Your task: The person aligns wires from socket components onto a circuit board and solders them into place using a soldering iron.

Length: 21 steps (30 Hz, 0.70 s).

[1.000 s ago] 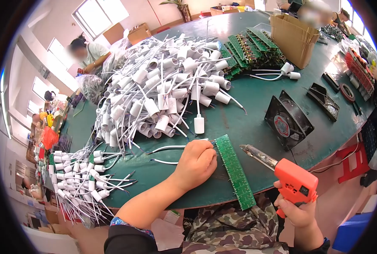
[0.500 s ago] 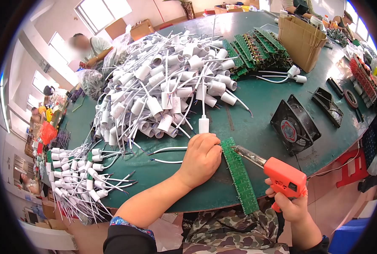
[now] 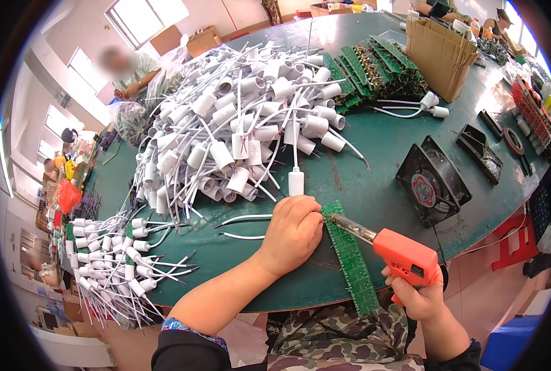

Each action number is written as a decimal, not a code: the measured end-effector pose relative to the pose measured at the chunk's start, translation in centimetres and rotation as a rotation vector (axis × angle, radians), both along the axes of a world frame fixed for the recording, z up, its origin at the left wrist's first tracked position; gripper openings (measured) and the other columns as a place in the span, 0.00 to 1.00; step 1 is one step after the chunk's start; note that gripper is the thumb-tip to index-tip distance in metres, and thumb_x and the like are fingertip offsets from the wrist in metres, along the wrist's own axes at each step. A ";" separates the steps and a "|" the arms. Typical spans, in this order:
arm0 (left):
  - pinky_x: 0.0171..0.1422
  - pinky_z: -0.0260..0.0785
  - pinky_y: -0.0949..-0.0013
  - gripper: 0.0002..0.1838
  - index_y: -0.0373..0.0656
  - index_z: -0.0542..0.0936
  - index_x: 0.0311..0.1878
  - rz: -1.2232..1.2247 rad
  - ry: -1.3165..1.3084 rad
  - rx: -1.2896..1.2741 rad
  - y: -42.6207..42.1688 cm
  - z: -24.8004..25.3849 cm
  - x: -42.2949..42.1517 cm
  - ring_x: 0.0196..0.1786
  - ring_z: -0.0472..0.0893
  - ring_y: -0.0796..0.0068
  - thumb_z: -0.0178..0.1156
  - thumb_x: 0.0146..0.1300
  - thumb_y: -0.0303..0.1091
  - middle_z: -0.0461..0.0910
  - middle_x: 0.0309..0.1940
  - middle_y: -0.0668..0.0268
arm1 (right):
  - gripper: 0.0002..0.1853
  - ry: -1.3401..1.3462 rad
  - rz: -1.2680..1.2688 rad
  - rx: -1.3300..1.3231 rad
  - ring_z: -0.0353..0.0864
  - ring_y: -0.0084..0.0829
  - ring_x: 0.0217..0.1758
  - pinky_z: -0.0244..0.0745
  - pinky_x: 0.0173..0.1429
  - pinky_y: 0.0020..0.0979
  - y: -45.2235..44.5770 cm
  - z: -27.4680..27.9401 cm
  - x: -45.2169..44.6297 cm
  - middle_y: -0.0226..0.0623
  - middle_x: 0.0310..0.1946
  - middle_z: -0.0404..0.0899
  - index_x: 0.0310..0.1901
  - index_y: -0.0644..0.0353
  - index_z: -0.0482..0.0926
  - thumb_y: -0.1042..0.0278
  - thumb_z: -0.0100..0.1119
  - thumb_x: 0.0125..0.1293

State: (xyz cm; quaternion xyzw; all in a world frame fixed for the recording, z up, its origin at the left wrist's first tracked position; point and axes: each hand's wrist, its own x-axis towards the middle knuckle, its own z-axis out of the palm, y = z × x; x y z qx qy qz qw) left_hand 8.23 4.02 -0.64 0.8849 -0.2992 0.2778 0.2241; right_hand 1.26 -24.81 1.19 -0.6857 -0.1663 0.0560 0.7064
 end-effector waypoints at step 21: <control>0.60 0.71 0.54 0.12 0.40 0.77 0.37 0.006 0.006 0.018 -0.1 -0.2 0.0 0.54 0.80 0.54 0.69 0.50 0.21 0.78 0.47 0.60 | 0.19 -0.046 0.002 -0.095 0.83 0.23 0.35 0.81 0.41 0.27 0.0 -1.3 -0.1 0.36 0.38 0.85 0.58 0.69 0.77 0.77 0.60 0.65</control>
